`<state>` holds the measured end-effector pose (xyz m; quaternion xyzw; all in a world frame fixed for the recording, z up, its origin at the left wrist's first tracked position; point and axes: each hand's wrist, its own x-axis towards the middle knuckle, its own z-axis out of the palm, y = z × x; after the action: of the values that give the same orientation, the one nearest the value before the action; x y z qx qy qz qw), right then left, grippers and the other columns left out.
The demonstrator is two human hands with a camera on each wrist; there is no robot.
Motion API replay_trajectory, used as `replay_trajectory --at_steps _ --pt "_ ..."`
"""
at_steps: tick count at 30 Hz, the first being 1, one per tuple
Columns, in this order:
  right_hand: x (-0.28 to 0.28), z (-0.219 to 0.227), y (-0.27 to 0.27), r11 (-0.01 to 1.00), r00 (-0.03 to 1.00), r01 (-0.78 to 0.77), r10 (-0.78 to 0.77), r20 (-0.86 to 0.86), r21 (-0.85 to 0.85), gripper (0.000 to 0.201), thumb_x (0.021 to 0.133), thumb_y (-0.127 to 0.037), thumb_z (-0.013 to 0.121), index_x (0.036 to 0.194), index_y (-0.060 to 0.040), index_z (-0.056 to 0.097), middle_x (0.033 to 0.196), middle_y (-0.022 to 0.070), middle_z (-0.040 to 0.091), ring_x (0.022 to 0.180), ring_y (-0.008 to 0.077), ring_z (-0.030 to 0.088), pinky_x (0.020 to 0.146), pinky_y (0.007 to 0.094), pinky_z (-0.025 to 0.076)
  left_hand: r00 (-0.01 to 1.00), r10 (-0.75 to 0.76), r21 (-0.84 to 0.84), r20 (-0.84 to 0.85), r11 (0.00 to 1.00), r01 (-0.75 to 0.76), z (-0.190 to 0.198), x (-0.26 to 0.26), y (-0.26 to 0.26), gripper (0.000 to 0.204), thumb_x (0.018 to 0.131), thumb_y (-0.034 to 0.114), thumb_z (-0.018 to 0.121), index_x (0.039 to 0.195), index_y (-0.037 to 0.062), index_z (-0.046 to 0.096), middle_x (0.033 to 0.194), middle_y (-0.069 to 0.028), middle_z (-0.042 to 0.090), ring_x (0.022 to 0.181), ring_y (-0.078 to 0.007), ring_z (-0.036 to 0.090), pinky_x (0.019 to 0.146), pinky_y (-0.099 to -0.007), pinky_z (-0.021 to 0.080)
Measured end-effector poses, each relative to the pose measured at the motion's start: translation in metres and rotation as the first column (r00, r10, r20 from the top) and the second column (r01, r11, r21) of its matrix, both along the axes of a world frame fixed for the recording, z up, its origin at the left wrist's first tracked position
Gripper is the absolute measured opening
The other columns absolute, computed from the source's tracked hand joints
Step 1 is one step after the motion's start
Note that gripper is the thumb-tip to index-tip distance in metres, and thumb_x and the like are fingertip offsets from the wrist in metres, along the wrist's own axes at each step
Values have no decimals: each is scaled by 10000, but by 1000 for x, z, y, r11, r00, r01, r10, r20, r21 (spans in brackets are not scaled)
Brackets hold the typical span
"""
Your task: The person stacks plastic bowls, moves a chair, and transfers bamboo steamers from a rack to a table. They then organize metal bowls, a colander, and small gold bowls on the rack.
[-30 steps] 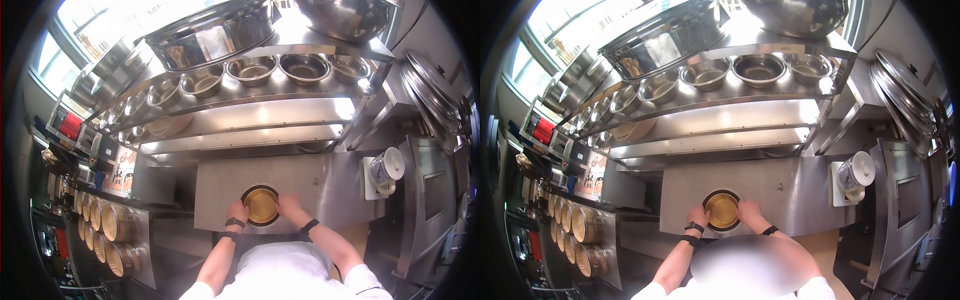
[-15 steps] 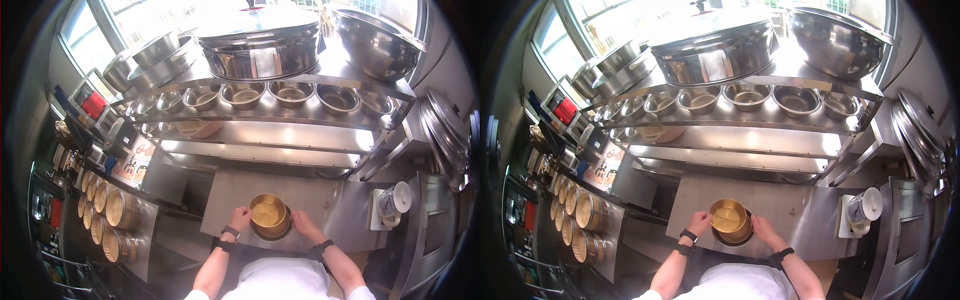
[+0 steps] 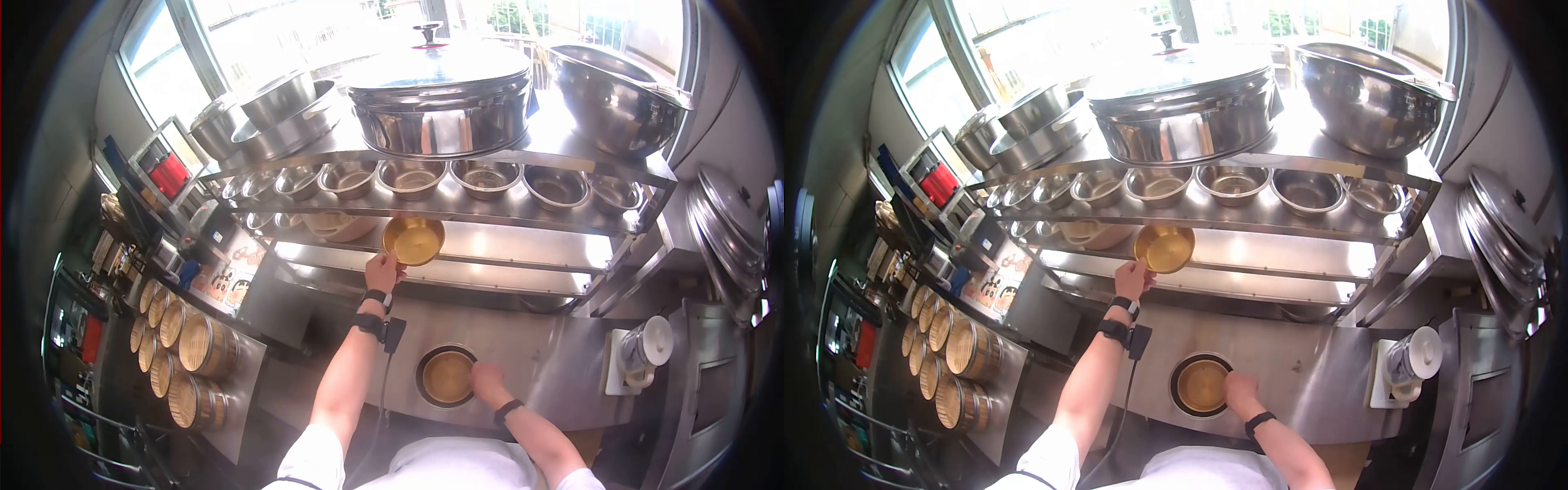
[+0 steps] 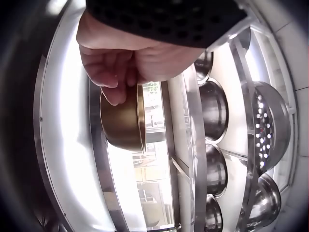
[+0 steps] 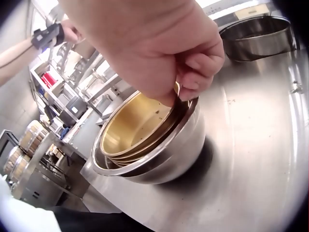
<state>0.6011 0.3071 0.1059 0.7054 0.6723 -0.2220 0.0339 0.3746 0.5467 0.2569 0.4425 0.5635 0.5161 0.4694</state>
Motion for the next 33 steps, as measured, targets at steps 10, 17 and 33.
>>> replay_trajectory --at_steps 10,17,33 --pt "1 12 -9 986 970 169 -166 -177 -1 205 869 -150 579 998 -5 648 932 204 707 912 375 689 779 477 554 1000 -12 -114 6 993 13 0 13 22 240 962 262 523 1013 39 596 849 -87 715 587 -153 675 429 -244 446" --pt "38 81 -21 957 647 276 -249 -721 -83 125 833 -98 584 854 19 543 626 149 645 503 207 658 478 327 533 815 -252 -73 -522 965 252 -58 1 -91 241 902 257 586 924 28 659 828 -125 708 665 -234 684 603 -332 537" --pt "86 151 -3 837 24 399 -418 -908 -375 100 935 -93 549 892 -57 467 595 70 582 438 135 569 382 248 428 193 -581 -542 -791 811 219 -115 15 -212 295 890 310 612 1018 48 650 986 -173 683 944 -378 652 794 -497 534"
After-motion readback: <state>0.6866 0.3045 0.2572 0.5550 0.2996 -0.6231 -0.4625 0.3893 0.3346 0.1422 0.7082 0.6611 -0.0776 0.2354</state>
